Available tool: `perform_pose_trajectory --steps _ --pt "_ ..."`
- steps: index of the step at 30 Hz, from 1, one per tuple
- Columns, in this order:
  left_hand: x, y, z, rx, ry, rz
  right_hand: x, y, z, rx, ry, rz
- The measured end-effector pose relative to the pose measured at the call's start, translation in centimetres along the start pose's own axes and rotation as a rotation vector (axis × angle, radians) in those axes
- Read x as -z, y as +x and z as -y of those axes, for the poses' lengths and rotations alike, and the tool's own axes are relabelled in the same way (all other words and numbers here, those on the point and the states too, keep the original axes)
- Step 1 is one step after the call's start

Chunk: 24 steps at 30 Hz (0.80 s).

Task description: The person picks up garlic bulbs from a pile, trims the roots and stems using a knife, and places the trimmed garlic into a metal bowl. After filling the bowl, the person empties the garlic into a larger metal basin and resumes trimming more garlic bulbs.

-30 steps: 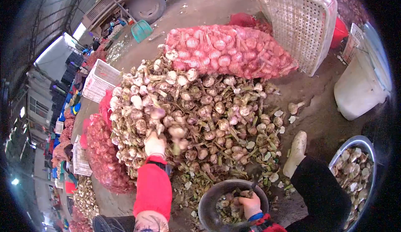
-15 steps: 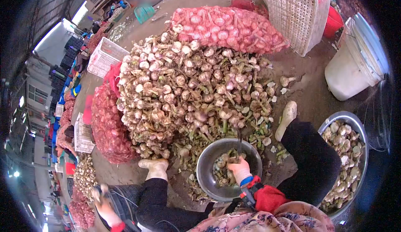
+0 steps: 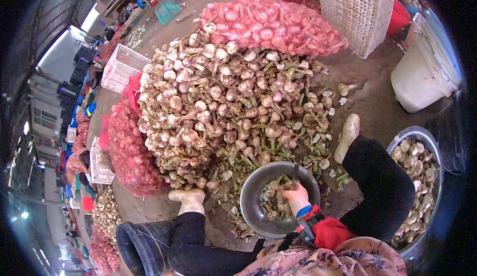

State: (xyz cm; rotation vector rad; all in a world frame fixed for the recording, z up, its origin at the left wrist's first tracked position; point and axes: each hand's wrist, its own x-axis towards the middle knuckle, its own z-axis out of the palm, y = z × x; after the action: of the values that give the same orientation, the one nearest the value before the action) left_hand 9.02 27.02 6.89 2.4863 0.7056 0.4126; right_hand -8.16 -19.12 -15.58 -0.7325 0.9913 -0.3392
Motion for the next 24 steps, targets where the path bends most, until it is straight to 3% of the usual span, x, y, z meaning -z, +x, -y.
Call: perform_pose_trajectory --steps 3,4,5,6,7,8,9,10,12,14,16,18,20,23,24 --pt "-0.2 3.1 -1.7 -0.113 0.006 0.065 -1.1 0.8 -0.9 -0.026 -0.086 0.014" --pt "-2.0 5.3 -4.2 -0.253 -0.15 0.083 -1.4 1.1 -1.1 -0.031 -0.132 0.018" --pt "-3.6 5.6 -9.2 -0.186 -0.263 0.229 -1.8 1.3 -1.5 -0.066 -0.147 0.005" --pt "-7.1 6.0 -12.4 -0.345 -0.436 0.235 -2.6 1.3 -1.3 -0.071 -0.146 0.001" --pt "-10.1 5.7 -16.2 -0.442 -0.351 0.33 -3.4 0.8 -0.8 -0.04 -0.107 0.022" --pt "-13.5 3.8 -20.6 -0.374 -0.529 0.517 -3.8 0.7 -0.4 -0.007 -0.071 0.042" --pt "-16.9 2.1 -24.7 -0.304 -0.474 0.637 -3.8 0.9 -0.4 -0.014 -0.094 0.041" --pt "-22.7 4.0 -25.2 -0.477 -0.406 0.664 -3.3 1.5 -1.0 -0.008 -0.1 0.033" --pt "-31.4 6.1 -27.8 -1.01 0.056 0.401 -1.8 3.2 -2.1 0.011 -0.111 0.014" --pt "-34.8 4.1 -32.8 -0.838 0.371 0.379 -1.5 3.4 -0.1 0.049 -0.067 -0.03" --pt "-38.4 4.3 -34.7 -0.815 0.531 0.449 -0.8 4.0 0.7 0.128 -0.184 -0.157" --pt "-40.3 4.5 -35.0 -0.779 0.653 0.486 -1.3 3.8 1.4 0.072 -0.158 -0.174" --pt "-40.1 4.4 -33.6 -0.763 0.579 0.645 -1.8 3.6 1.9 -0.04 -0.103 -0.185" --pt "-40.1 4.2 -28.6 -0.817 0.321 0.674 -2.5 3.5 0.7 0.017 -0.162 -0.117" --pt "-39.2 2.6 -26.6 -0.746 0.129 0.718 -3.0 3.2 0.7 0.019 -0.145 -0.087"
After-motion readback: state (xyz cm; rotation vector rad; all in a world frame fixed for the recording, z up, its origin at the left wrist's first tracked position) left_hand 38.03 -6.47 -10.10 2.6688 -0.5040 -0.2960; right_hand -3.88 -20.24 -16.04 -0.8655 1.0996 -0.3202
